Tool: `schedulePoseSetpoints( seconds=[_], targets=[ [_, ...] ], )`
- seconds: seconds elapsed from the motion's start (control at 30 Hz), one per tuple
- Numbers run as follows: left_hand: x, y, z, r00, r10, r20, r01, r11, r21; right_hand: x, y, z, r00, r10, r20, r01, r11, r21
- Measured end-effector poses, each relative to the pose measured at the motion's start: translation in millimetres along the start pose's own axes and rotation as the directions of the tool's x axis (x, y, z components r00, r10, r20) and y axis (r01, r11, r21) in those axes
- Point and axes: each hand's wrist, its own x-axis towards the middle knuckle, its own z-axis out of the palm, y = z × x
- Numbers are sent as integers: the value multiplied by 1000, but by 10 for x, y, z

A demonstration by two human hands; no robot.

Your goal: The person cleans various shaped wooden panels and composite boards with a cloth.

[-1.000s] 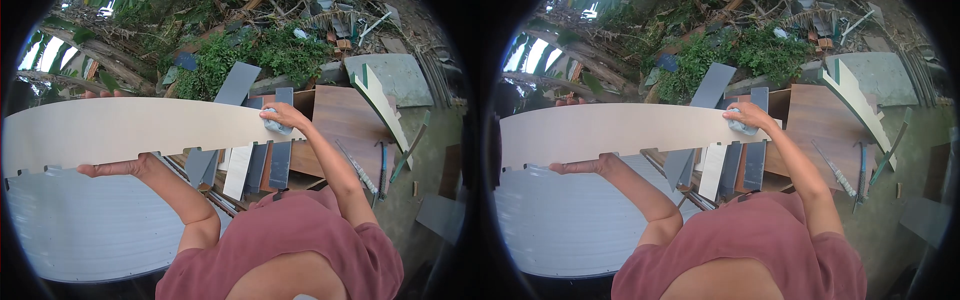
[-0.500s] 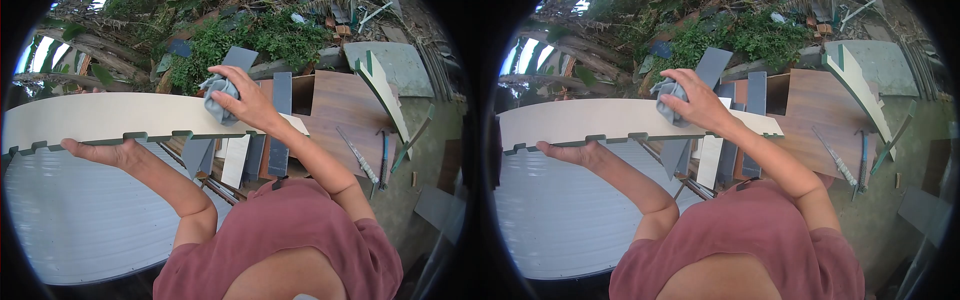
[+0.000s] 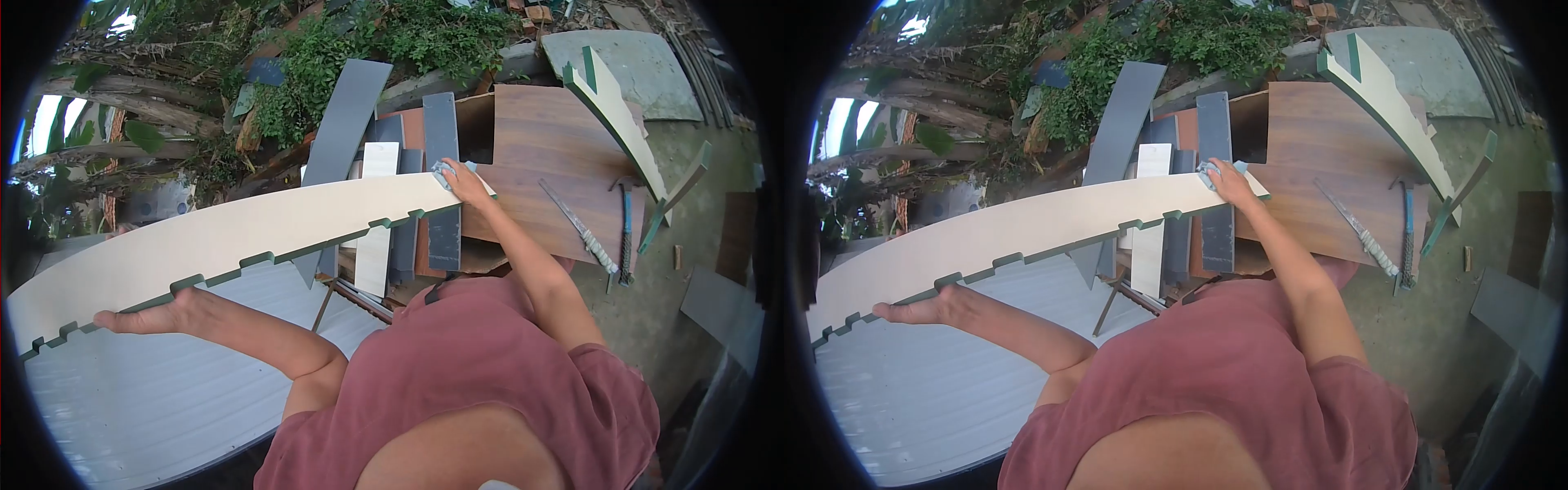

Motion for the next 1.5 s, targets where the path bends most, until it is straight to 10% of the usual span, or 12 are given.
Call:
schedulePoseSetpoints(
  seconds=[0.2, 0.57, 1.0, 1.13, 1.5],
  targets=[
    [3, 19, 13, 997, 43, 68, -49, 994, 93, -142, 1174, -94, 968, 243, -58, -248, 961, -121],
    [12, 25, 115, 995, 71, 67, -73, 997, 29, -373, 943, 59, 741, 551, -383, -596, 803, 1],
    [52, -59, 76, 997, 71, -11, -70, 991, 118, -961, 1161, 113, 793, 607, -49, -604, 794, 70],
    [44, -82, 53, 1000, 11, -9, -9, 984, 177, -1156, 773, 76, 815, 580, 3, -571, 801, 180],
    [-47, 43, 74, 999, -30, -45, 38, 981, 191, -1105, -1645, -519, 969, -229, -96, 198, 946, -257]
  ],
)
